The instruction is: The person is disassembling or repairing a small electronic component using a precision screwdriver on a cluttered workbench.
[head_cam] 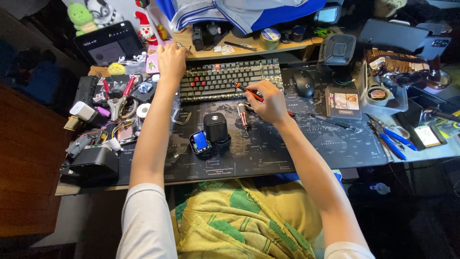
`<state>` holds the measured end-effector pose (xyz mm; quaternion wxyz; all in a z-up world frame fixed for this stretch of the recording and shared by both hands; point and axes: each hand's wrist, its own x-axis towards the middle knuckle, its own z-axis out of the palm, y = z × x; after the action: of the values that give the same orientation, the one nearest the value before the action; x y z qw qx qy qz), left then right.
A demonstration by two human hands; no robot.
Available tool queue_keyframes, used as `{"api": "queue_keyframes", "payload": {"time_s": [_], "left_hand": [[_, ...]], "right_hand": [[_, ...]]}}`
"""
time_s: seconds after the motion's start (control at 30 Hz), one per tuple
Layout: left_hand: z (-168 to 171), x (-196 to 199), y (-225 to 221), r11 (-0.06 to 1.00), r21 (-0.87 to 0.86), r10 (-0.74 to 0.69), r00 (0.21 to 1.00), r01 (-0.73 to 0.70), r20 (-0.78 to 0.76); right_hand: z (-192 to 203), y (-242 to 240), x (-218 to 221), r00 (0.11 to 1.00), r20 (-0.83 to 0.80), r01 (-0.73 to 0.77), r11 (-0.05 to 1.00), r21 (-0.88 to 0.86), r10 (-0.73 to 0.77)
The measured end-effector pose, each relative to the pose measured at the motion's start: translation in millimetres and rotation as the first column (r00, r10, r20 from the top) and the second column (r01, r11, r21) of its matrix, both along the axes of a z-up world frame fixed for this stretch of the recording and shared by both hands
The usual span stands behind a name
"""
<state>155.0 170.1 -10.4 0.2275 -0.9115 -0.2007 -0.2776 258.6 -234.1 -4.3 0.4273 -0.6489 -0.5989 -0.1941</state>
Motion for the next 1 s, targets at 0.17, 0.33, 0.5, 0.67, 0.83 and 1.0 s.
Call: {"api": "queue_keyframes", "payload": {"time_s": [0.17,0.33,0.5,0.67,0.83,1.0], "left_hand": [[-13,-4,8,0.978,0.123,-0.184,0.973,0.167,0.139],[-34,0,26,0.948,0.258,-0.232,0.959,0.185,0.163],[-29,-2,20,0.921,0.312,-0.301,0.933,0.231,0.198],[4,-23,-34,0.901,0.357,-0.352,0.895,0.245,0.274],[4,-48,-120,0.548,-0.354,-0.484,0.633,0.758,0.604],[15,-80,-190,0.331,-0.498,-0.397,0.597,0.801,0.697]], "right_hand": [[-1,1,0,1.000,-0.002,0.015,1.000,-0.004,-0.015],[-3,6,-2,0.997,-0.055,0.058,0.987,0.149,-0.050],[-6,6,-1,0.997,-0.074,0.037,0.988,0.151,-0.026],[-8,8,3,0.998,-0.052,0.039,0.984,0.171,-0.031],[4,6,-6,0.998,-0.063,-0.012,0.978,0.210,0.026],[12,5,-23,0.978,-0.171,-0.084,0.976,0.202,0.120]]}}
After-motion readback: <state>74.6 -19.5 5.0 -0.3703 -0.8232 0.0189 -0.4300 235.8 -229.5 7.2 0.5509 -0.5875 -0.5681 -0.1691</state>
